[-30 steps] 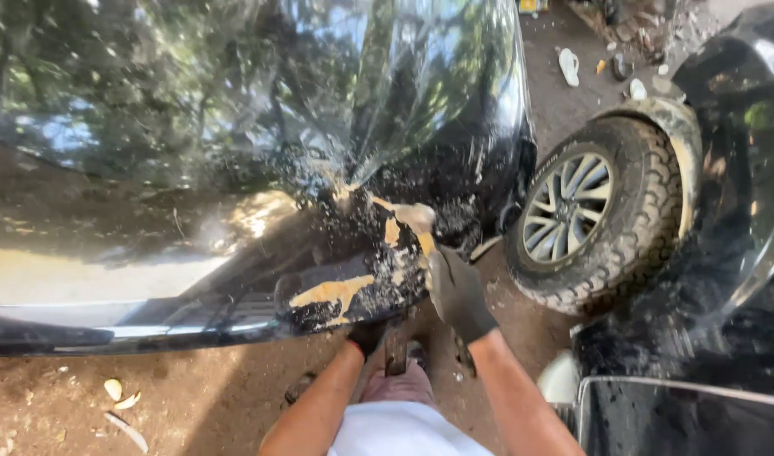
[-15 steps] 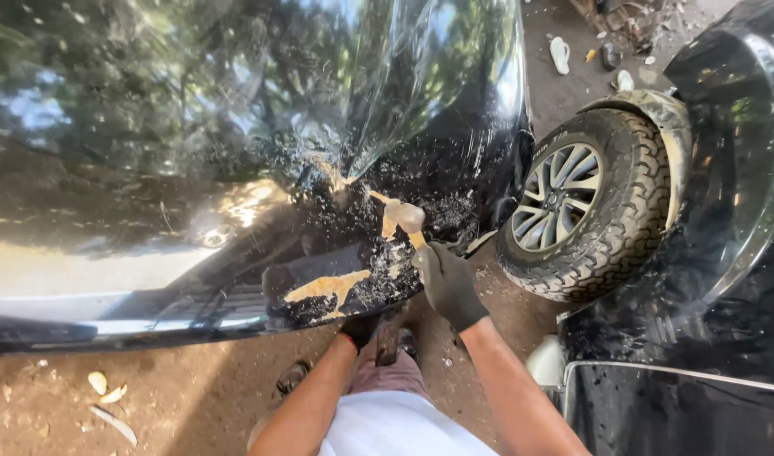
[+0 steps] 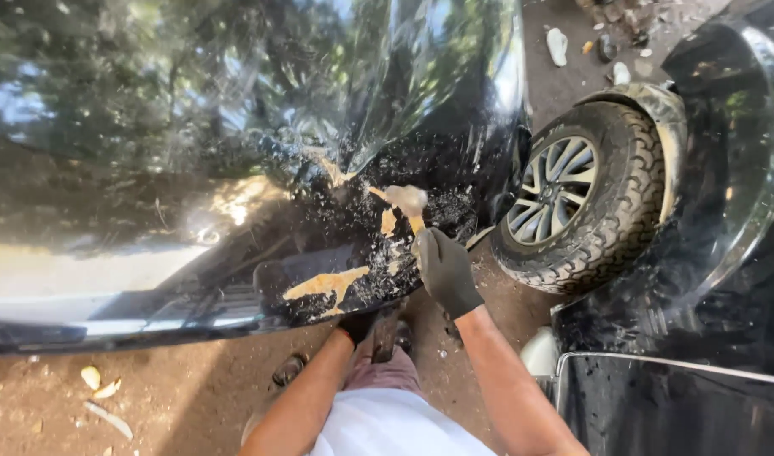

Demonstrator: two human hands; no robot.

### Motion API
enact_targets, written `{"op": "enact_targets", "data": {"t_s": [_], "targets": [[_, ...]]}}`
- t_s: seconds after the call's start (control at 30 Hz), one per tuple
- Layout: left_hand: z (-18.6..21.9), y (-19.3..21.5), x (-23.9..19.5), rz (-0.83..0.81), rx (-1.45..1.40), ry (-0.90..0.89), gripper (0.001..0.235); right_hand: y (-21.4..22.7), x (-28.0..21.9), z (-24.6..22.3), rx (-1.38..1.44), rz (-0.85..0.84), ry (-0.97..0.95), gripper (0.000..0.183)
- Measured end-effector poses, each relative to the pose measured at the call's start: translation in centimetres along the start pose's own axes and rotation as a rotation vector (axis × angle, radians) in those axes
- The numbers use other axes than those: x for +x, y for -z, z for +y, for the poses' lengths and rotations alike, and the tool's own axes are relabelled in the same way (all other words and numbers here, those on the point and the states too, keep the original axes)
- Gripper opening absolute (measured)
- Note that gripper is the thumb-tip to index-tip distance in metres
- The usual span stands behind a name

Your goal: The person uses a hammer and a metal bar to chip away old paint from the curved surface of a black car bumper. The person repeatedly strikes the bar against the bumper to remove paint flakes, working across the damaged area.

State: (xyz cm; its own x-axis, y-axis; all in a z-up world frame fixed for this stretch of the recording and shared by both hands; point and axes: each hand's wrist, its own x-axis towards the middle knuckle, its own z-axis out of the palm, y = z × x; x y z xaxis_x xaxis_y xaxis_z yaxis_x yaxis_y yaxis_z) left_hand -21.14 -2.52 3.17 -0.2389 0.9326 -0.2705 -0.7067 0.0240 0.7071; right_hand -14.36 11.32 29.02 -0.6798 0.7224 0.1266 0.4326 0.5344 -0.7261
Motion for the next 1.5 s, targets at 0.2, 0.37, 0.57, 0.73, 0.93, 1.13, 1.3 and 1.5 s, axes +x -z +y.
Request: {"op": "enact_targets", "data": {"t_s": [0.2, 0.37, 0.57, 0.73, 0.93, 1.13, 1.3, 1.5], "targets": [[-1.8, -0.1, 0.3, 0.002, -0.141, 0.039, 0.037, 0.9, -0.5, -1.8, 0.231, 0.029, -0.054, 0.035], [-1.4, 0.1, 2.0, 0.002, -0.244, 0.040, 0.038, 1.2, -0.8, -3.1, 0.651, 0.031, -0.348, 0.032], [-3.4, 1.3, 3.2, -0.010, -0.331, 0.107, 0.038, 0.5, -0.1, -1.5, 0.525, -0.060, -0.547, 0.033], [-1.7, 0.0, 1.3, 0.015, -0.314, 0.130, 0.036, 1.7, -4.1, -1.7, 0.313, 0.009, -0.264, 0.022], [-3.8, 0.9, 0.5, 0.017, 0.100, 0.083, 0.039, -0.8, -11.3, 1.1, 0.168, 0.050, -0.323, 0.021], [-8.8, 3.1, -2.2, -0.011, 0.469, 0.070, 0.041, -1.7, -17.2, 0.8, 0.437, 0.037, -0.725, 0.026], [-7.6, 3.0, -2.0, -0.045, 0.626, 0.113, 0.029, -1.0, -18.2, 0.1, 0.412, 0.061, -0.625, 0.025], [-10.4, 5.9, -0.7, -0.093, 0.752, 0.061, 0.025, -1.0, -17.6, -0.5, 0.521, 0.087, -0.680, 0.026]]}}
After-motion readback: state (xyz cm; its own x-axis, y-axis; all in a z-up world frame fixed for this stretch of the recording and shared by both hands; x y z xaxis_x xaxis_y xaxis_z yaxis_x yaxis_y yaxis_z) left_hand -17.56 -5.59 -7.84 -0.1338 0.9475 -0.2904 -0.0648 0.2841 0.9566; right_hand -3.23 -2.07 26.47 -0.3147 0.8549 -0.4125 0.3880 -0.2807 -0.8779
